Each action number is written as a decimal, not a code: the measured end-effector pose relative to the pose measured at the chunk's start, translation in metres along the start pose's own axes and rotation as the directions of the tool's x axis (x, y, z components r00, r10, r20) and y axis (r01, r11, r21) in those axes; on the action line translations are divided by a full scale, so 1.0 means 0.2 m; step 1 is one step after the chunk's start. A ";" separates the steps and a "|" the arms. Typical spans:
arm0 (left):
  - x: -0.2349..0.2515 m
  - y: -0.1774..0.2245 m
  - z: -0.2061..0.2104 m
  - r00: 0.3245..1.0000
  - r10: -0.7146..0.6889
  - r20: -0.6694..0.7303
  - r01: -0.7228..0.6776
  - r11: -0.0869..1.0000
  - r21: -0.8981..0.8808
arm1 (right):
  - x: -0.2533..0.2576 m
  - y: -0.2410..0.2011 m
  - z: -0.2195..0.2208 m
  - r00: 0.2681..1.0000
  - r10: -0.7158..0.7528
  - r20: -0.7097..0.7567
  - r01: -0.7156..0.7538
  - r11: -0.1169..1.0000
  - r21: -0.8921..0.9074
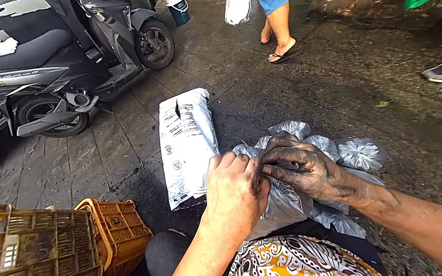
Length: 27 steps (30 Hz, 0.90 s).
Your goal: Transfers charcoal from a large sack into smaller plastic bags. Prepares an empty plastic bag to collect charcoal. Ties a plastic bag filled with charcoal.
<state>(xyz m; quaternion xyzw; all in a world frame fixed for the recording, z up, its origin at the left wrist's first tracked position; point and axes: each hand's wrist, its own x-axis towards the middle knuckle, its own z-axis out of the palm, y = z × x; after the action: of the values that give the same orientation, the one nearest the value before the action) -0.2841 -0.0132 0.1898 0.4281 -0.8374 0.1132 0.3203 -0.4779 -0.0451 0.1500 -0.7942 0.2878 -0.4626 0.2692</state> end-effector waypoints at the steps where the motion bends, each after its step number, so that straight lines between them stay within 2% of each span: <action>1: 0.02 0.00 -0.03 0.998 0.020 0.062 -0.020 1.000 0.005 | 0.01 -0.01 -0.01 0.999 -0.022 0.026 0.023 0.999 -0.033; 3: 0.05 -0.02 -0.10 0.970 -0.016 0.243 0.042 0.994 -0.103 | 0.01 -0.02 -0.01 0.996 -0.020 0.085 0.022 1.000 -0.019; 4: 0.07 -0.05 -0.13 0.928 -0.064 0.368 0.152 0.965 -0.216 | 0.02 -0.02 -0.01 0.994 0.001 0.106 -0.003 1.000 0.017; 6: 0.10 -0.13 -0.14 0.786 -0.134 0.603 0.443 0.802 -0.400 | 0.02 -0.01 -0.01 0.990 0.066 0.126 -0.081 0.990 0.116; 7: 0.09 -0.16 -0.13 0.738 -0.138 0.661 0.542 0.705 -0.457 | 0.02 -0.01 0.00 0.988 0.095 0.125 -0.115 0.980 0.162; 8: 0.08 -0.17 -0.13 0.732 -0.139 0.667 0.579 0.643 -0.501 | 0.02 0.00 0.00 0.985 0.114 0.129 -0.139 0.969 0.204; 9: 0.06 -0.17 -0.13 0.764 -0.135 0.631 0.557 0.633 -0.538 | 0.02 0.00 -0.01 0.983 0.126 0.134 -0.155 0.960 0.234; 11: 0.00 -0.15 -0.13 0.846 -0.120 0.520 0.444 0.699 -0.561 | 0.02 0.00 -0.01 0.979 0.148 0.142 -0.182 0.946 0.270; 13: -0.02 -0.11 -0.14 0.882 -0.125 0.454 0.385 0.747 -0.543 | 0.02 0.01 -0.02 0.975 0.160 0.153 -0.198 0.937 0.286; 17: -0.03 -0.10 -0.14 0.895 -0.157 0.418 0.376 0.770 -0.516 | 0.02 0.01 -0.01 0.976 0.135 0.170 -0.182 0.937 0.299; 23: -0.03 -0.13 -0.12 0.895 -0.154 0.419 0.397 0.704 -0.589 | 0.03 0.01 -0.01 0.974 0.155 0.165 -0.199 0.934 0.298; 27: -0.02 -0.11 -0.11 0.916 -0.154 0.369 0.348 0.762 -0.546 | 0.03 0.01 -0.01 0.976 0.149 0.156 -0.187 0.944 0.271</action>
<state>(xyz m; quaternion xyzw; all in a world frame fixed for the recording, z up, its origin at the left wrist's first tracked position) -0.2552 -0.0130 0.2021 0.4258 -0.8023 -0.2695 0.3198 -0.4773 -0.0509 0.1536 -0.7488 0.2668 -0.4204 0.4375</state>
